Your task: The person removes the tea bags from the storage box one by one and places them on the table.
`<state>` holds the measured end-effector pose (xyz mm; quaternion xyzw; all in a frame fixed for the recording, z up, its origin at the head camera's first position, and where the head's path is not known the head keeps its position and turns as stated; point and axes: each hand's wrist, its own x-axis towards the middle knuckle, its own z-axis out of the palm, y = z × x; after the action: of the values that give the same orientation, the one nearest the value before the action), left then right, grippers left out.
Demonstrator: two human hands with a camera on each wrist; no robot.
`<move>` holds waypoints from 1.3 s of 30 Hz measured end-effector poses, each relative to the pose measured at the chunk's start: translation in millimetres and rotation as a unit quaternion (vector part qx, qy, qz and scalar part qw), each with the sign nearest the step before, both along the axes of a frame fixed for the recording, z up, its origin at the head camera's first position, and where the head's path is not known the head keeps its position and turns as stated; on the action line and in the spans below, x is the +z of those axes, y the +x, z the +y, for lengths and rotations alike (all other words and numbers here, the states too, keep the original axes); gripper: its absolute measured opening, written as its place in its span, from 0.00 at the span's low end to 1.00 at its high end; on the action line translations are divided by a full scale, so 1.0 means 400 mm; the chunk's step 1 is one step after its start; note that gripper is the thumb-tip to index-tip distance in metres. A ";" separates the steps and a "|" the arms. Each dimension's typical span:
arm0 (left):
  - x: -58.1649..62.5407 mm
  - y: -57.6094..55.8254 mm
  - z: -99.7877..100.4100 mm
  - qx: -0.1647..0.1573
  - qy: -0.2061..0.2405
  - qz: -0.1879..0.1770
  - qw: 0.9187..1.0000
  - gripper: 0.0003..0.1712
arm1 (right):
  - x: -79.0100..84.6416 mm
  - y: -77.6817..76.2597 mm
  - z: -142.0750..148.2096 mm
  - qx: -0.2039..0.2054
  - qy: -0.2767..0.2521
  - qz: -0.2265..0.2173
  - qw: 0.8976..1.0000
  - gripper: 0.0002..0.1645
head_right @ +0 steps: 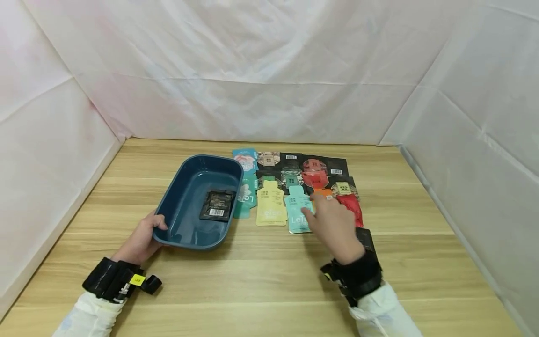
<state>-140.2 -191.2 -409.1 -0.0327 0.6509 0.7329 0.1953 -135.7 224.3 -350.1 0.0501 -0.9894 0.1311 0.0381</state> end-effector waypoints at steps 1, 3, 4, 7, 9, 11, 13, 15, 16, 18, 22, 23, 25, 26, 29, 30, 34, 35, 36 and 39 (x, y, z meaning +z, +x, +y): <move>-0.001 0.000 0.000 0.000 0.000 -0.001 1.000 0.44 | 0.004 -0.012 -0.029 0.013 -0.001 0.007 1.000 0.26; -0.003 -0.001 0.000 0.003 -0.002 -0.003 1.000 0.44 | 0.014 -0.035 -0.086 0.037 -0.004 0.017 0.999 0.24; -0.004 -0.001 0.001 0.004 -0.004 -0.004 1.000 0.44 | 0.019 -0.046 -0.113 0.049 -0.010 0.020 0.999 0.24; -0.006 -0.003 0.002 0.007 -0.008 -0.004 1.000 0.45 | 0.035 -0.078 -0.188 0.079 -0.023 0.028 0.996 0.21; -0.006 -0.003 0.002 0.007 -0.007 -0.002 1.000 0.45 | 0.044 -0.097 -0.234 0.096 -0.036 0.033 0.994 0.20; -0.008 0.002 0.005 0.008 -0.004 -0.002 1.000 0.46 | 0.049 -0.114 -0.275 0.121 -0.044 0.042 0.991 0.17; -0.009 0.005 0.006 0.009 -0.001 -0.001 1.000 0.46 | 0.055 -0.130 -0.315 0.150 -0.053 0.047 0.986 0.16; -0.009 0.008 0.006 0.012 0.002 0.000 1.000 0.46 | 0.056 -0.146 -0.354 0.189 -0.054 0.050 0.979 0.16; -0.008 0.009 0.006 0.015 0.002 0.000 1.000 0.47 | 0.056 -0.154 -0.373 0.214 -0.054 0.049 0.974 0.17; -0.007 0.010 0.005 0.019 0.002 -0.001 1.000 0.47 | 0.050 -0.172 -0.409 0.264 -0.037 0.039 0.963 0.18; -0.003 0.009 0.006 0.031 -0.002 -0.004 1.000 0.49 | 0.025 -0.211 -0.466 0.337 0.029 -0.016 0.941 0.25; -0.003 0.009 0.007 0.032 -0.002 -0.004 0.999 0.49 | 0.018 -0.219 -0.477 0.344 0.049 -0.035 0.937 0.28; -0.003 0.009 0.009 0.036 -0.001 -0.007 0.999 0.50 | 0.009 -0.231 -0.494 0.348 0.080 -0.068 0.932 0.33; -0.003 0.010 0.011 0.039 0.001 -0.009 0.999 0.50 | 0.006 -0.235 -0.501 0.346 0.093 -0.081 0.930 0.36; -0.005 0.011 0.012 0.042 0.002 -0.014 0.999 0.51 | 0.002 -0.241 -0.513 0.339 0.109 -0.103 0.929 0.43; -0.005 0.011 0.012 0.042 0.002 -0.014 0.999 0.51 | 0.001 -0.243 -0.515 0.337 0.111 -0.104 0.929 0.44; -0.006 0.006 0.013 0.036 0.006 -0.004 0.999 0.51 | -0.002 -0.246 -0.510 0.327 0.065 -0.102 0.937 0.41; -0.006 0.005 0.013 0.035 0.008 -0.002 0.999 0.51 | -0.003 -0.246 -0.506 0.326 0.045 -0.101 0.939 0.38; -0.007 0.005 0.013 0.033 0.009 0.001 0.999 0.51 | -0.001 -0.244 -0.502 0.328 0.018 -0.098 0.939 0.35; -0.006 0.011 0.008 0.038 0.009 0.000 0.999 0.51 | 0.008 -0.224 -0.489 0.345 -0.073 -0.071 0.933 0.26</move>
<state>-136.0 -187.9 -411.5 -0.0555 0.6427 0.7456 0.1673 -225.1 28.9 -346.9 0.3764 -0.8987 0.2114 -0.0767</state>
